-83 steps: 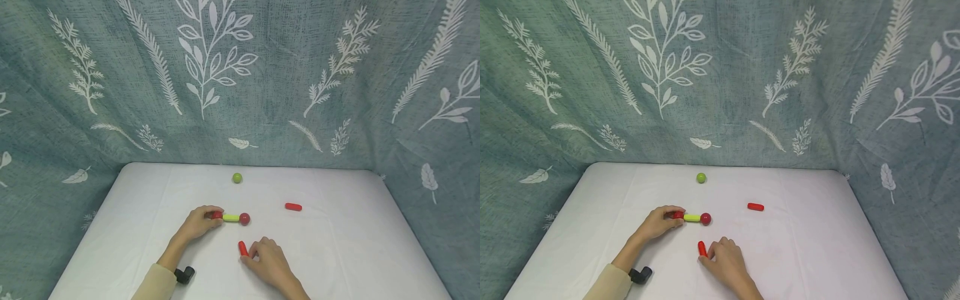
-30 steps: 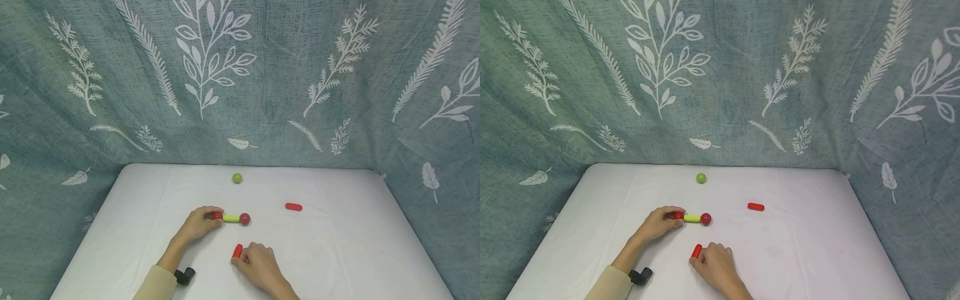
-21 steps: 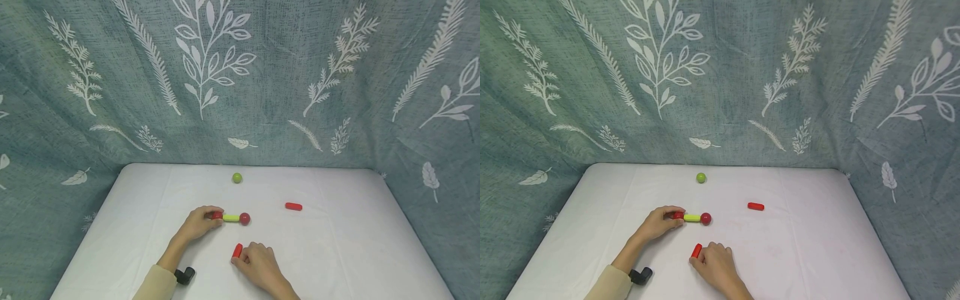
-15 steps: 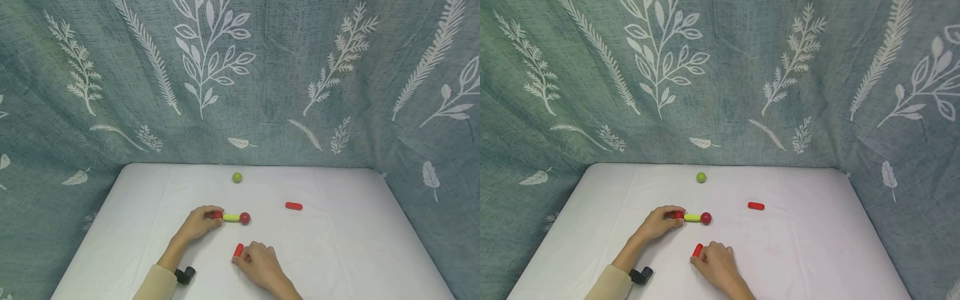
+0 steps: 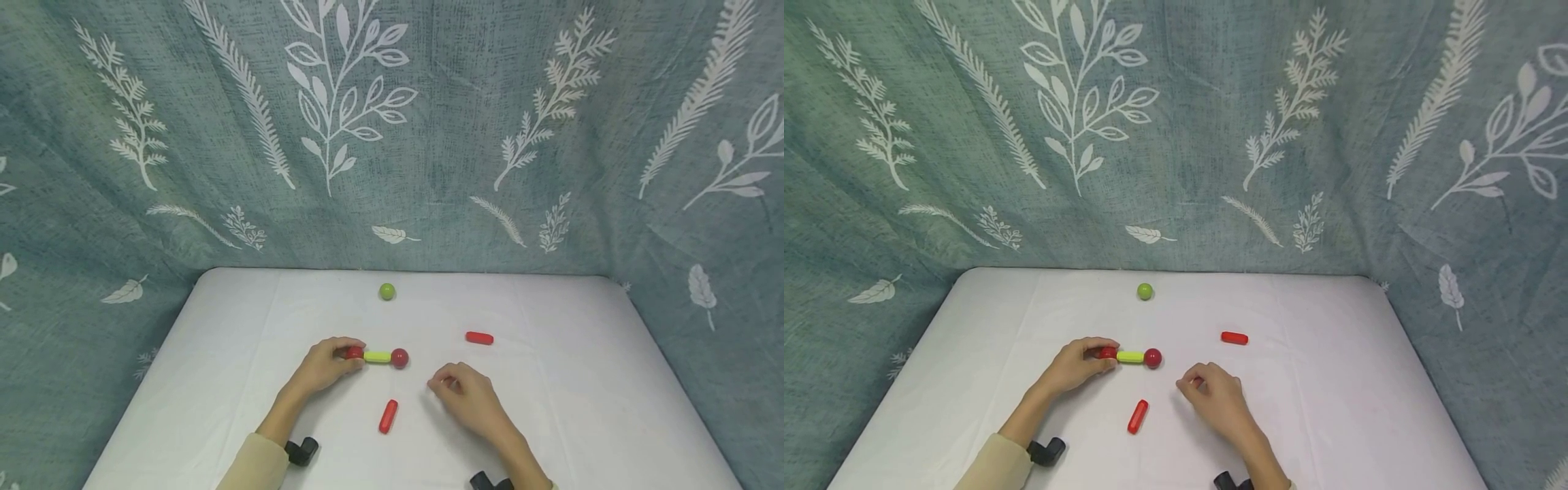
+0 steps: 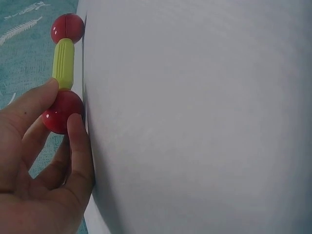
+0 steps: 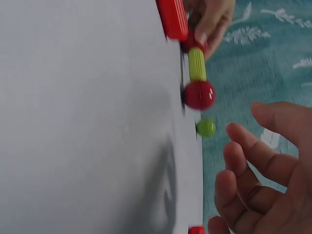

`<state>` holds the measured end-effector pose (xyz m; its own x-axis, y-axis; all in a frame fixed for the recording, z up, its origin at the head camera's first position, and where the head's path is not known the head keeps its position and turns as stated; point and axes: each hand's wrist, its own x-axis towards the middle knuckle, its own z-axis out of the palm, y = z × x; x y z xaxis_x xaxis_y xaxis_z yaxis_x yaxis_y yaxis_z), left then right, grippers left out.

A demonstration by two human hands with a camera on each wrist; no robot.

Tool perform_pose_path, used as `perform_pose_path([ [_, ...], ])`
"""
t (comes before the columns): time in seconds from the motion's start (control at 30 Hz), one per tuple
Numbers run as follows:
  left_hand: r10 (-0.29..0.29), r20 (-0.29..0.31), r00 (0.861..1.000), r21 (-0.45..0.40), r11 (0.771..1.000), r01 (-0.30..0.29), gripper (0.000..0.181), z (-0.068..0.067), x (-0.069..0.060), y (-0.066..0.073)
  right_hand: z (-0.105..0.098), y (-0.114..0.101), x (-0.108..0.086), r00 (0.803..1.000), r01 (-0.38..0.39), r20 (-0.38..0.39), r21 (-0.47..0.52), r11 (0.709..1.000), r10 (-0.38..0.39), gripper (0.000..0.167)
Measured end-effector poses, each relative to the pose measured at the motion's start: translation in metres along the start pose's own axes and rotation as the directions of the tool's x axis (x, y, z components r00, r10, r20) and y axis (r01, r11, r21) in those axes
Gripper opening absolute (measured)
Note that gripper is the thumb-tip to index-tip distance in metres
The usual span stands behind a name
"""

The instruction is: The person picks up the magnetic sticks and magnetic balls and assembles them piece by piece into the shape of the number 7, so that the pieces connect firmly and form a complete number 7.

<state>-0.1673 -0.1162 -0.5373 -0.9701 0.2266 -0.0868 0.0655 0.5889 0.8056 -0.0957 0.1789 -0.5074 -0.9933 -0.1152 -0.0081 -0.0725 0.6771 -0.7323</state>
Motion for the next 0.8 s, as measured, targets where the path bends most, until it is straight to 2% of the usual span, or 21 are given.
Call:
perform_pose_path([
  [0.07, -0.001, -0.002, 1.0, -0.001, 1.0, 0.001, 0.029, 0.0, 0.0, 0.0, -0.009, 0.007, 0.004, 0.999, -0.001, -0.037, 0.012, 1.0, 0.001, 0.006],
  [0.17, -0.001, -0.003, 1.0, 0.001, 1.0, 0.001, 0.029, 0.0, 0.0, 0.0, -0.021, 0.019, 0.01, 0.994, 0.046, -0.104, 0.015, 0.999, -0.044, 0.007],
  [0.27, -0.002, 0.0, 1.0, 0.002, 1.0, 0.002, 0.029, 0.0, 0.0, 0.0, -0.03, 0.034, 0.018, 0.978, 0.115, -0.179, 0.016, 0.993, -0.11, 0.015],
  [0.37, 0.001, 0.002, 1.0, 0.004, 1.0, -0.001, 0.029, 0.001, 0.0, 0.0, -0.038, 0.049, 0.026, 0.963, 0.143, -0.232, 0.02, 0.989, -0.135, 0.021],
  [0.63, 0.005, 0.004, 1.0, 0.0, 1.0, -0.005, 0.029, 0.0, 0.0, 0.0, -0.049, 0.074, 0.046, 0.96, 0.094, -0.266, 0.024, 0.995, -0.085, 0.019],
  [0.8, 0.01, 0.008, 1.0, -0.003, 1.0, -0.01, 0.029, 0.0, 0.0, 0.0, -0.052, 0.082, 0.054, 0.966, 0.054, -0.254, 0.011, 0.998, -0.05, 0.026],
])
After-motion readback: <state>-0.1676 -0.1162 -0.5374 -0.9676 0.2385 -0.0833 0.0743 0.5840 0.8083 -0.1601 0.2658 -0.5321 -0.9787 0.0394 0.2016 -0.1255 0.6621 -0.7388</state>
